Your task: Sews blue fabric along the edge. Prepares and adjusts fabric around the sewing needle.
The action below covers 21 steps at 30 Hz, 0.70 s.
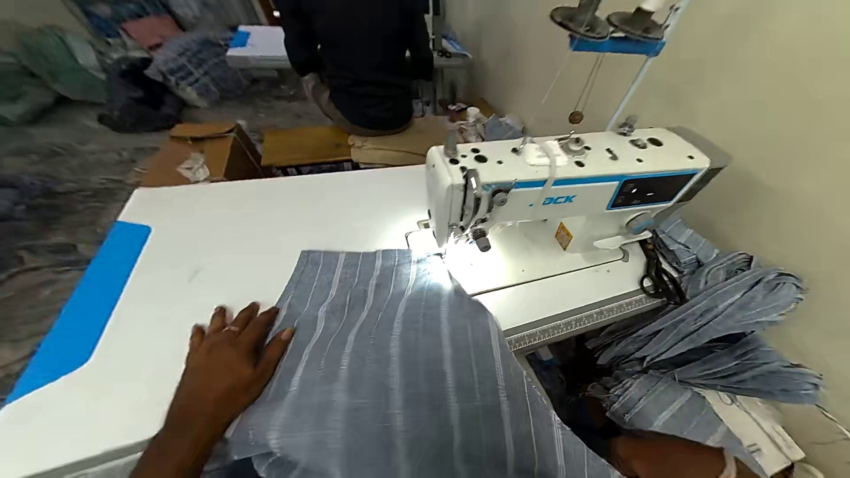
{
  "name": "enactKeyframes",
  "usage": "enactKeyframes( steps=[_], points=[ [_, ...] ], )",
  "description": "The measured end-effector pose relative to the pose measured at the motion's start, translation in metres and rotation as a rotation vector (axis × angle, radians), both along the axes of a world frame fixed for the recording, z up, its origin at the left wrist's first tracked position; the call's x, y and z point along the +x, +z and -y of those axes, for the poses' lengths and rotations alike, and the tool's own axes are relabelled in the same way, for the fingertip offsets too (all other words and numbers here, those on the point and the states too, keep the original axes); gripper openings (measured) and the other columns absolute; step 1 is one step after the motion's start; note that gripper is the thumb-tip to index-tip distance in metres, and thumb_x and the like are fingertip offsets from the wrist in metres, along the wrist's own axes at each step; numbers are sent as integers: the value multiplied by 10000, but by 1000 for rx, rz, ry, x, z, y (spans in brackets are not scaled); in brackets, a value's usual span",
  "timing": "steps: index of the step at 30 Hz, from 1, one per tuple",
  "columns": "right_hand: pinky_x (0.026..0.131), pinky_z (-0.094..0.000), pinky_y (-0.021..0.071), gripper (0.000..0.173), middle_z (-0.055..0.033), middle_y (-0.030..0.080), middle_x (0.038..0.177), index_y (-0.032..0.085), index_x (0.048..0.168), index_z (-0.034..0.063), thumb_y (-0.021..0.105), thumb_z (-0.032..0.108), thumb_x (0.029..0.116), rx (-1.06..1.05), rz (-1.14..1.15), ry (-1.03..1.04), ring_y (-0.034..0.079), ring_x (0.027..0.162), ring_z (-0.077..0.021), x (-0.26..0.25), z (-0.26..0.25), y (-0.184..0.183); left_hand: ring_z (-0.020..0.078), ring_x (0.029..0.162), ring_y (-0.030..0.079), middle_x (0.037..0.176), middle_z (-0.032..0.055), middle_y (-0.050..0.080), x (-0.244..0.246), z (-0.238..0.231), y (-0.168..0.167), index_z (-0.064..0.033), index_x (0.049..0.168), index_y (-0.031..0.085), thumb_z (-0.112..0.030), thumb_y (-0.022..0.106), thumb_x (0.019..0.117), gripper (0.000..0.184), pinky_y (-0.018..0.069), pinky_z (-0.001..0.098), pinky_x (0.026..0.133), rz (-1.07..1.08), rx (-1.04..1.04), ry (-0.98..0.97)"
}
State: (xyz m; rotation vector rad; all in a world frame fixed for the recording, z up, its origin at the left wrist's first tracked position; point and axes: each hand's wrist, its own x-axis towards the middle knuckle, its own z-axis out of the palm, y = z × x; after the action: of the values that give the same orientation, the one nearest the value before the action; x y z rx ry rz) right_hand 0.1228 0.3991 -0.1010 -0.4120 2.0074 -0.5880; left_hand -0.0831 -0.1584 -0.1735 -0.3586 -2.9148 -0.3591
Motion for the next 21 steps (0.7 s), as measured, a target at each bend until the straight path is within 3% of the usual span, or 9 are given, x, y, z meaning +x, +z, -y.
enactKeyframes(
  steps=[2,5,7,9,13,17,21],
  points=[
    [797,-687,495,340,-280,674,893,689,945,-72,737,264,937,327,147,16,665,877,-455,1,-5,-35,497,1478,358,1527,197,521,-4,-11,1,-98,1458,578,-707,272,996,823,219,761,1162,-1,-31,-2],
    [904,-711,479,400,-301,691,1067,716,1111,-28,764,318,915,463,10,-51,655,1046,-489,-35,19,-10,519,1483,336,1538,209,505,5,-29,11,-80,1495,524,-672,349,1013,784,176,810,1139,-47,-37,83],
    [897,-646,517,351,-197,717,1044,729,1146,67,702,369,969,432,-182,-181,682,1011,-393,-71,36,10,580,1478,282,1563,260,445,30,-38,26,-56,1518,479,-590,476,1017,733,141,861,1107,-41,21,181],
    [832,-589,558,286,-118,733,970,747,1126,122,657,365,1004,338,-473,-310,707,918,-315,-113,58,16,611,1476,246,1576,287,409,71,-51,39,-46,1508,495,-576,495,1006,730,123,869,1099,-1,106,271],
    [936,-554,556,396,-153,725,1124,694,1269,43,633,342,1017,115,-815,-545,700,1051,-317,-210,123,-20,657,1473,179,1589,366,329,148,-81,44,-18,1525,481,-669,519,958,864,47,884,1081,254,188,364],
    [846,-480,587,329,-145,696,1095,729,1230,71,582,289,1032,134,-1015,-614,701,996,-290,-233,160,-50,639,1485,181,1618,382,241,144,-94,14,-27,1571,409,-751,445,930,968,83,876,1091,210,127,346],
    [757,-440,598,319,-127,683,1038,746,1195,83,539,280,1052,162,-1096,-594,701,914,-266,-221,159,-59,607,1479,253,1595,354,329,97,-84,3,-31,1547,452,-769,346,942,960,141,863,1089,100,57,291]
  ],
)
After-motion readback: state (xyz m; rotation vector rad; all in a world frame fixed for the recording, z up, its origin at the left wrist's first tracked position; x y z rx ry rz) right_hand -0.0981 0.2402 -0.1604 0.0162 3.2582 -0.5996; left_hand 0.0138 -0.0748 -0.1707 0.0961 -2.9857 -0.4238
